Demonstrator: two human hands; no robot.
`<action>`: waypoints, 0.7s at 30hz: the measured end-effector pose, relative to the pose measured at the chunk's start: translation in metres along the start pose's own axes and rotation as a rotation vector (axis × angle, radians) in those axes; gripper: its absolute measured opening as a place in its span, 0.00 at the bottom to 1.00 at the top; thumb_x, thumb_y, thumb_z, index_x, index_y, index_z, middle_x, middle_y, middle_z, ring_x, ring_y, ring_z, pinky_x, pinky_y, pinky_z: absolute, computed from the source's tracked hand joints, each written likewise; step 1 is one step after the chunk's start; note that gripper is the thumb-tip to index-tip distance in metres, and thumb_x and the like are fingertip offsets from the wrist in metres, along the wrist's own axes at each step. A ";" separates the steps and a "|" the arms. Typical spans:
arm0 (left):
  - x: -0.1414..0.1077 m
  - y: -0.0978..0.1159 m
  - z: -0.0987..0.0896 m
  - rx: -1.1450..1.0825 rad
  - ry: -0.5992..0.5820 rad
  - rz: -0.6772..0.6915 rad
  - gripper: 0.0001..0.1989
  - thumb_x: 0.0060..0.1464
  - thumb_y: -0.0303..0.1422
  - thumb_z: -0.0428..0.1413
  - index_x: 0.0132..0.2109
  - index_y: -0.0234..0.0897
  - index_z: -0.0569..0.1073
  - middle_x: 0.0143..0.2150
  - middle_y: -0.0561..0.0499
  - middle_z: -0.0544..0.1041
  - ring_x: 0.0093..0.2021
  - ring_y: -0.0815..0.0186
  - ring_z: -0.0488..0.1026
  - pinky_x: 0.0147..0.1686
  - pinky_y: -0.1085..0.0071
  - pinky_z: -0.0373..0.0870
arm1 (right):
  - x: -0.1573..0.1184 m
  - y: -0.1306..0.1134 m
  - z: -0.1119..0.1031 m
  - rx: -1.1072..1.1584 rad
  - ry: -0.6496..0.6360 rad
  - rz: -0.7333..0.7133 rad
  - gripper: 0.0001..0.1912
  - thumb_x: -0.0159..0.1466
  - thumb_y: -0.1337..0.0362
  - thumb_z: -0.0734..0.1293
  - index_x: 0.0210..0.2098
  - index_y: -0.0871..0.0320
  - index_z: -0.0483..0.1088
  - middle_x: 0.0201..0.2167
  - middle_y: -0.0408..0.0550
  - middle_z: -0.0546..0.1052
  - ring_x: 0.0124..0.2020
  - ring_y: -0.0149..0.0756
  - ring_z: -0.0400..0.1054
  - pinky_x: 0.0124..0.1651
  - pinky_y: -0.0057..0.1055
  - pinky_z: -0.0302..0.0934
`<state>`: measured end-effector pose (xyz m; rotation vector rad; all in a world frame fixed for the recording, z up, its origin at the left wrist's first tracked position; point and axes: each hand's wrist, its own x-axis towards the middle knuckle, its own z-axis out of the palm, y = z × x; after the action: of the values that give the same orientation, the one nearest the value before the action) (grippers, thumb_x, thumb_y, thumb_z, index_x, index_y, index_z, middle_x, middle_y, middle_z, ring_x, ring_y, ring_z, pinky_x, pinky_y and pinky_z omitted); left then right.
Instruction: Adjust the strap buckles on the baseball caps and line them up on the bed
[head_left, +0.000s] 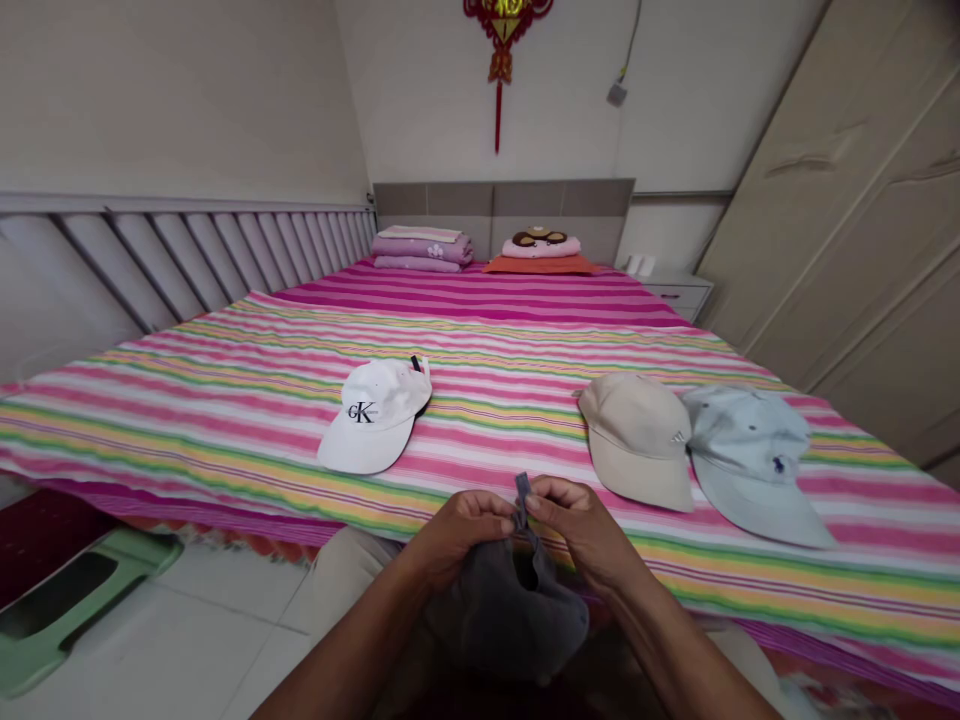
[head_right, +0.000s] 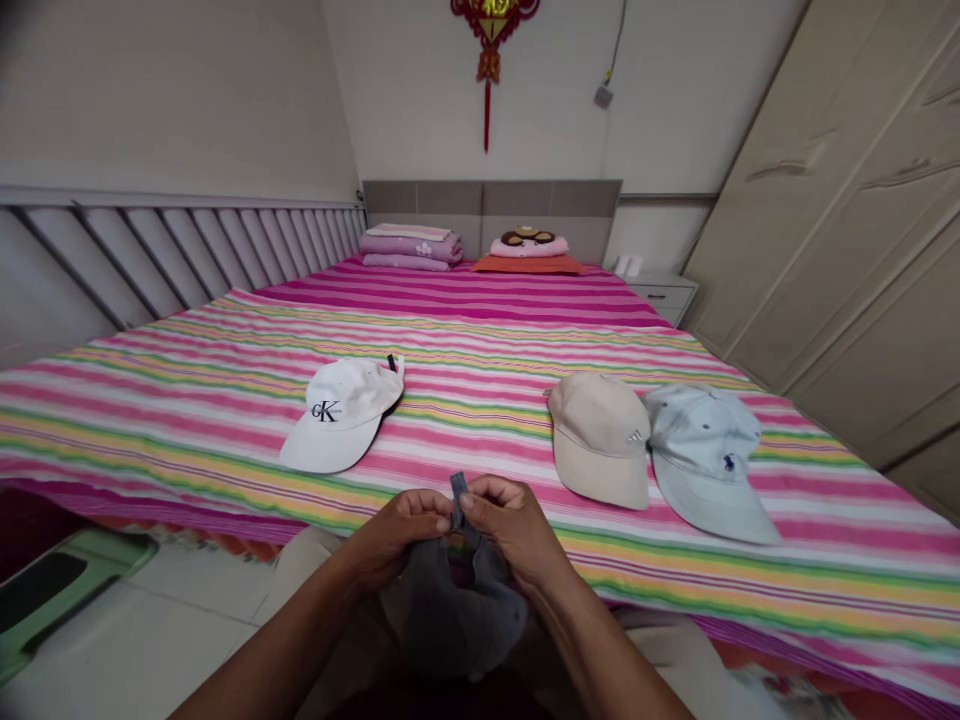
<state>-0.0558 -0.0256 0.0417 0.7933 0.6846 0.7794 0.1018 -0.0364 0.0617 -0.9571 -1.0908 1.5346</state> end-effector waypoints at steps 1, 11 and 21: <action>0.000 0.000 0.000 0.014 0.001 -0.010 0.09 0.36 0.27 0.62 0.29 0.29 0.73 0.23 0.50 0.75 0.21 0.73 0.69 0.23 0.77 0.63 | 0.000 0.000 0.000 0.007 0.002 0.003 0.16 0.44 0.53 0.72 0.22 0.59 0.68 0.18 0.40 0.66 0.21 0.28 0.57 0.26 0.28 0.52; 0.002 0.001 0.001 0.025 -0.015 -0.037 0.07 0.36 0.25 0.60 0.29 0.29 0.74 0.22 0.50 0.74 0.21 0.73 0.68 0.24 0.78 0.62 | -0.002 0.006 0.000 0.152 -0.038 0.007 0.14 0.46 0.57 0.72 0.23 0.59 0.67 0.18 0.39 0.66 0.18 0.25 0.54 0.22 0.25 0.49; 0.002 -0.005 0.001 0.062 -0.076 -0.015 0.08 0.39 0.29 0.61 0.30 0.29 0.74 0.23 0.51 0.72 0.24 0.72 0.67 0.28 0.75 0.60 | -0.005 0.005 0.000 0.177 -0.013 -0.011 0.15 0.50 0.55 0.70 0.23 0.59 0.64 0.18 0.41 0.69 0.17 0.24 0.54 0.21 0.24 0.45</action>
<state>-0.0517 -0.0266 0.0375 0.8691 0.6484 0.7138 0.1015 -0.0419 0.0575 -0.8196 -0.9497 1.6009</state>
